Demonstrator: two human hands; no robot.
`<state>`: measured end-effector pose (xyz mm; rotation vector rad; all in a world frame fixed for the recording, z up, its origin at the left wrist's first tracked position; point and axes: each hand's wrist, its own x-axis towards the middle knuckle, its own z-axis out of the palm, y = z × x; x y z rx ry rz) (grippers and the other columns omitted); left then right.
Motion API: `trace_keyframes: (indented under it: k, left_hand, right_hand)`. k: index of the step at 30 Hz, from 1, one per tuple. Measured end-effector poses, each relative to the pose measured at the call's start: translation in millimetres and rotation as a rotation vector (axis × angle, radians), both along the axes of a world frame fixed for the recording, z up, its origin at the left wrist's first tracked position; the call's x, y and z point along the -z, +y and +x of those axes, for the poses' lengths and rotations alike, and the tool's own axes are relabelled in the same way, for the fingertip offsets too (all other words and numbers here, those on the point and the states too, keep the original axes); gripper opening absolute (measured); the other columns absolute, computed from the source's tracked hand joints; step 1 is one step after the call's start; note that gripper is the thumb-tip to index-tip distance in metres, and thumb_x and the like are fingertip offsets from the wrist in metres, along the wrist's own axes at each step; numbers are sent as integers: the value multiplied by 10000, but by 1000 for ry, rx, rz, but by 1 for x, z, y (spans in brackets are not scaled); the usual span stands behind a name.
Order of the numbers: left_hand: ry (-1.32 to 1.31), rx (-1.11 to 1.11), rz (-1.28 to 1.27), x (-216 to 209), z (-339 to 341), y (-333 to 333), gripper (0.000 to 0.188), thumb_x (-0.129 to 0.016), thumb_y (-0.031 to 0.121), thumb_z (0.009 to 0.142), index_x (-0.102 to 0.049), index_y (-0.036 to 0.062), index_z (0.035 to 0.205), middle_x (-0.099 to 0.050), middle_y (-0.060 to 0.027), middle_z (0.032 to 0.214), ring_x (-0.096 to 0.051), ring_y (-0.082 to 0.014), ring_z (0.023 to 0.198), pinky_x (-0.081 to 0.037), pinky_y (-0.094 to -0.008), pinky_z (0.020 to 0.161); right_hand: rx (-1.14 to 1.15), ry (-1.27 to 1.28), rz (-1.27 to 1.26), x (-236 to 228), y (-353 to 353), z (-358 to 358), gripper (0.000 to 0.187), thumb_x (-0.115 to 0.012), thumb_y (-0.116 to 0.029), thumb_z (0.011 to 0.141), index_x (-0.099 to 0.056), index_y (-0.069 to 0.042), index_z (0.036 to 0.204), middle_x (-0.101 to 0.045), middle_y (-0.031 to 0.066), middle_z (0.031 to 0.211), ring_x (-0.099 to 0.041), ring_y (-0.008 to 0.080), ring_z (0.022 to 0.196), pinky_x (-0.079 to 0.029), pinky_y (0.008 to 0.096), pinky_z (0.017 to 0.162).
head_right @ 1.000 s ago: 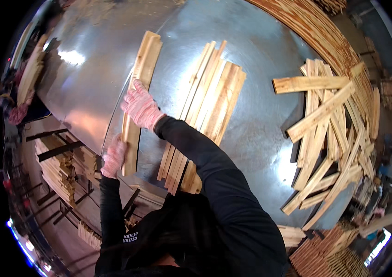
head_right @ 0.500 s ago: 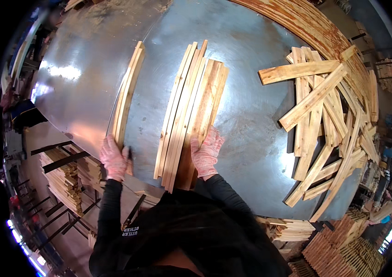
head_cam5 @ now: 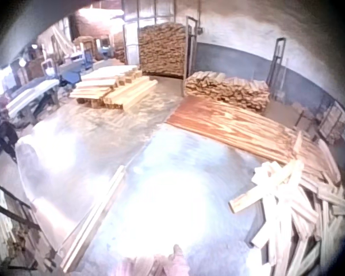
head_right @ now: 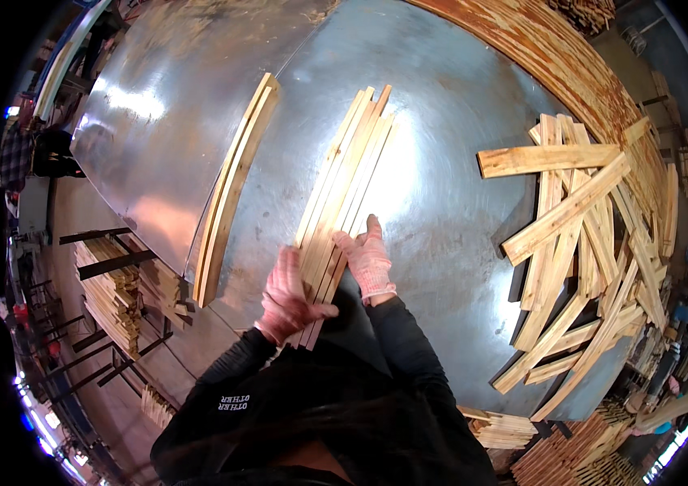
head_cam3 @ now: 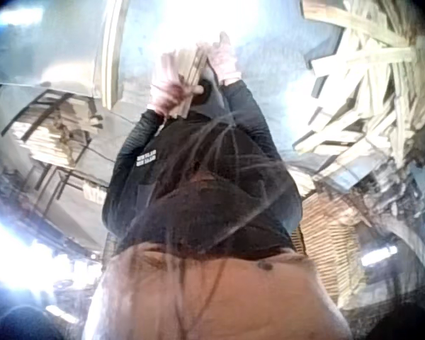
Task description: The person picks up wooden planks from a scattered pile on the floor and stacks them into a neat pile. The person wears pink gloves and repeatedly gathers planks, aligns them, and places them onto a growing stack.
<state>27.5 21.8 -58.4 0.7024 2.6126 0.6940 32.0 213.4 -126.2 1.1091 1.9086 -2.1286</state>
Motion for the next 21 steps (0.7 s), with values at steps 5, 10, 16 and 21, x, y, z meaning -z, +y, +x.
trace_keyframes:
  k: [5,10,16,21]
  left_hand:
    - [124,-54,-202,16,12,11,1276,-861,568,591,-228,13,1550,-267,-339,1545,-312,-501,1421,-341,-581,1105]
    - [414,-39,-90,29,14,14,1208,-742,665,712,-204,-17,1552,-359,-338,1502,-469,-507,1306,-437,-567,1022]
    - [323,-175,-103,22,11,15,1291,-780,685,641,-201,-34,1542,-402,-354,1477,-521,-505,1255,-459,-562,1004]
    - [309,-181,-18,27,9,9,1287,-861,603,571,-267,-26,1524,-426,-353,1456,-529,-500,1244,-456,-560,1026]
  right_hand:
    - [-61,10,701,-70,64,-81,748,-642,-406,955,-371,42,1489,-686,162,1013,-670,300,949,-513,403,880]
    - [-172,-292,1001,-58,148,-247,754,-455,-638,921,-615,-7,1302,-674,251,1203,-629,462,1115,-470,500,957]
    - [-383,-312,1104,-79,166,-286,591,-449,-511,941,-737,4,924,-690,284,1018,-659,453,1023,-509,507,879]
    - [-319,14,1660,-196,235,-284,322,-524,-300,962,-724,-95,816,-703,165,841,-687,312,812,-551,413,695]
